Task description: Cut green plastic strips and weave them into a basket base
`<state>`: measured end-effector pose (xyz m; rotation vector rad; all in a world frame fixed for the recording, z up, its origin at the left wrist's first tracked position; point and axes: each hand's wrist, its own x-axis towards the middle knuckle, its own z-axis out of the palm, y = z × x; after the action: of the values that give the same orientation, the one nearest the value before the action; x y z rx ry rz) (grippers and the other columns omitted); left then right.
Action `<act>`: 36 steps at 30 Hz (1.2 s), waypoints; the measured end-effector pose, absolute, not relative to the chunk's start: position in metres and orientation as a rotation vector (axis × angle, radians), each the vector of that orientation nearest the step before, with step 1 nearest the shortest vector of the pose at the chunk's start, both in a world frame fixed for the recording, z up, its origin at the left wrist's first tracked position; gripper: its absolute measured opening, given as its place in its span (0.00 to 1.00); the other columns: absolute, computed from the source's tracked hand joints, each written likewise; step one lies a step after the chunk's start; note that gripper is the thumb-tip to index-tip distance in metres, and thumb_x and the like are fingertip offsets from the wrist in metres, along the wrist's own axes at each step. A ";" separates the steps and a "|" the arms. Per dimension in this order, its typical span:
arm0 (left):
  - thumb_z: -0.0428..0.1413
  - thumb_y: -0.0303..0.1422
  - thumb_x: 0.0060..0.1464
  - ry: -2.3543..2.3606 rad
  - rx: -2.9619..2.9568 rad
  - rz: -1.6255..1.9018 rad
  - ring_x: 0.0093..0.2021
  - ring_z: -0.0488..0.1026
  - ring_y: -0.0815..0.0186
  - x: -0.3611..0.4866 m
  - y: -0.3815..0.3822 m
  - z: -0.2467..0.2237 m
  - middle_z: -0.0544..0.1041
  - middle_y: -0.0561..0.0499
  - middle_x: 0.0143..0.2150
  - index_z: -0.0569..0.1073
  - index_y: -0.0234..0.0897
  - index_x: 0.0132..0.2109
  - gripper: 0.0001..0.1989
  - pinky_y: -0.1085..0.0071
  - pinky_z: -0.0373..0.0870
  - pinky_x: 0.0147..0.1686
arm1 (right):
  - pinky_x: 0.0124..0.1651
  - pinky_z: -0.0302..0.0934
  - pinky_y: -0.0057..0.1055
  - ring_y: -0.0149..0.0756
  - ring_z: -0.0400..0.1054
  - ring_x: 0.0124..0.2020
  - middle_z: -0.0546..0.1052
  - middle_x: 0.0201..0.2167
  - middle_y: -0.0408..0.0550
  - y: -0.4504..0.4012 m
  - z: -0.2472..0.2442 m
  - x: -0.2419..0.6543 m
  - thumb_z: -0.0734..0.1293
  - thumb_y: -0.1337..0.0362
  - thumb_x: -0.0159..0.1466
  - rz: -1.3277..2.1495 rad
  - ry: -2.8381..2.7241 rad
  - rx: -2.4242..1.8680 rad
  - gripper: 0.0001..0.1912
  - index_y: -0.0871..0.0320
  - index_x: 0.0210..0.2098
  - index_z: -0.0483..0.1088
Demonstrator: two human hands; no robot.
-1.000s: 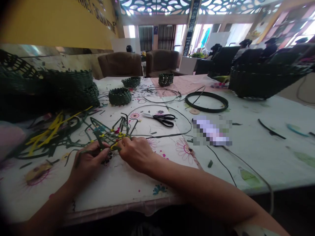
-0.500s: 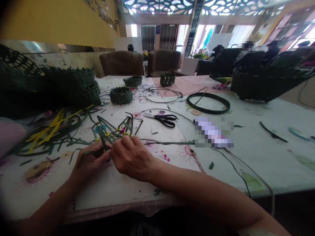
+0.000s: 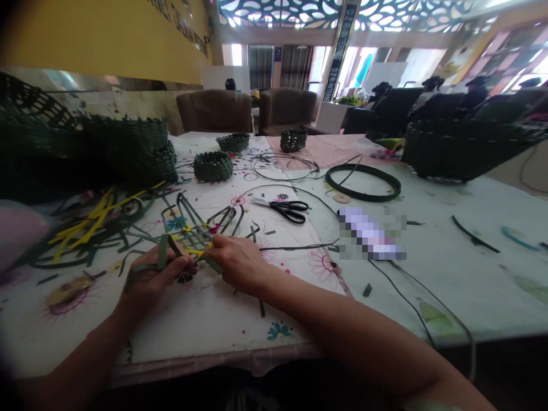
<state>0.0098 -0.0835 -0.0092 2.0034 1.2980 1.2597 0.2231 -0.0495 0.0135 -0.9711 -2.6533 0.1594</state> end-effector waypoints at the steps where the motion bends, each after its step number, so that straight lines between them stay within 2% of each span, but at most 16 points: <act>1: 0.56 0.36 0.60 1.273 2.027 1.256 0.33 0.74 0.67 0.009 -0.084 -0.008 0.76 0.50 0.33 0.78 0.39 0.31 0.11 0.70 0.72 0.32 | 0.31 0.49 0.28 0.31 0.62 0.33 0.71 0.39 0.46 -0.051 0.014 0.223 0.63 0.77 0.60 0.159 -2.645 -0.991 0.20 0.55 0.48 0.74; 6: 0.56 0.36 0.60 1.214 1.997 1.247 0.33 0.74 0.67 0.006 -0.085 -0.002 0.76 0.50 0.31 0.80 0.39 0.31 0.11 0.71 0.74 0.32 | 0.29 0.48 0.27 0.29 0.61 0.29 0.70 0.39 0.47 -0.051 0.009 0.224 0.59 0.73 0.66 0.136 -2.556 -0.995 0.20 0.52 0.53 0.72; 10: 0.58 0.37 0.58 1.147 1.700 1.301 0.31 0.75 0.66 0.005 -0.086 -0.007 0.75 0.50 0.31 0.79 0.37 0.32 0.10 0.68 0.76 0.30 | 0.26 0.47 0.28 0.30 0.63 0.28 0.72 0.39 0.46 -0.052 0.013 0.223 0.58 0.70 0.69 0.049 -2.697 -1.008 0.23 0.48 0.61 0.65; 13: 0.59 0.38 0.57 1.110 1.504 1.312 0.29 0.76 0.65 0.007 -0.088 -0.011 0.74 0.50 0.30 0.76 0.36 0.31 0.11 0.67 0.77 0.27 | 0.24 0.45 0.29 0.32 0.64 0.26 0.74 0.39 0.48 -0.054 0.019 0.219 0.56 0.69 0.69 -0.057 -2.803 -1.085 0.24 0.49 0.64 0.60; 16: 0.60 0.39 0.56 1.122 1.458 1.298 0.28 0.76 0.65 0.009 -0.087 -0.014 0.74 0.50 0.31 0.76 0.35 0.31 0.11 0.69 0.77 0.26 | 0.24 0.46 0.30 0.34 0.67 0.26 0.77 0.36 0.47 -0.054 0.018 0.217 0.58 0.71 0.67 -0.063 -2.820 -1.095 0.20 0.53 0.57 0.66; 19: 0.61 0.39 0.54 1.155 1.452 1.332 0.31 0.76 0.66 0.012 -0.083 -0.017 0.74 0.49 0.34 0.78 0.36 0.32 0.10 0.69 0.79 0.29 | 0.24 0.46 0.30 0.34 0.70 0.28 0.79 0.35 0.46 -0.051 0.013 0.217 0.62 0.69 0.63 -0.021 -2.790 -1.089 0.15 0.55 0.48 0.71; 21: 0.61 0.39 0.55 1.202 1.485 1.347 0.30 0.74 0.68 0.013 -0.079 -0.017 0.74 0.49 0.37 0.78 0.36 0.34 0.10 0.68 0.80 0.31 | 0.25 0.46 0.30 0.34 0.71 0.29 0.80 0.36 0.46 -0.048 0.009 0.217 0.62 0.69 0.63 -0.012 -2.755 -1.109 0.14 0.55 0.47 0.71; 24: 0.59 0.38 0.56 1.282 1.684 1.356 0.28 0.70 0.73 0.013 -0.074 -0.012 0.73 0.50 0.42 0.78 0.39 0.42 0.10 0.71 0.79 0.33 | 0.26 0.48 0.30 0.33 0.71 0.29 0.81 0.35 0.47 -0.042 0.007 0.219 0.60 0.71 0.63 -0.021 -2.699 -1.195 0.15 0.54 0.46 0.73; 28: 0.59 0.37 0.56 1.431 1.844 1.517 0.30 0.70 0.74 0.009 -0.074 -0.005 0.71 0.49 0.48 0.76 0.39 0.51 0.15 0.71 0.78 0.35 | 0.27 0.49 0.29 0.36 0.74 0.31 0.81 0.34 0.48 -0.026 0.013 0.230 0.59 0.67 0.66 -0.087 -2.559 -1.422 0.14 0.52 0.44 0.75; 32: 0.56 0.37 0.59 1.570 1.867 1.668 0.29 0.69 0.73 0.006 -0.075 -0.005 0.71 0.50 0.45 0.76 0.37 0.46 0.11 0.72 0.77 0.31 | 0.29 0.51 0.30 0.40 0.75 0.34 0.81 0.35 0.51 -0.012 0.023 0.241 0.56 0.66 0.69 -0.168 -2.448 -1.528 0.17 0.53 0.45 0.75; 36: 0.55 0.35 0.61 1.563 2.185 1.612 0.34 0.72 0.69 0.008 -0.076 -0.010 0.74 0.49 0.39 0.76 0.37 0.40 0.07 0.73 0.72 0.33 | 0.29 0.53 0.29 0.39 0.75 0.34 0.81 0.36 0.50 -0.020 0.022 0.236 0.57 0.68 0.67 -0.168 -2.466 -1.516 0.16 0.53 0.44 0.76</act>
<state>0.0085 -0.0762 -0.0099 2.1845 1.5635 1.6123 0.2362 -0.0198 0.0217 -1.5156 -2.4663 -0.1680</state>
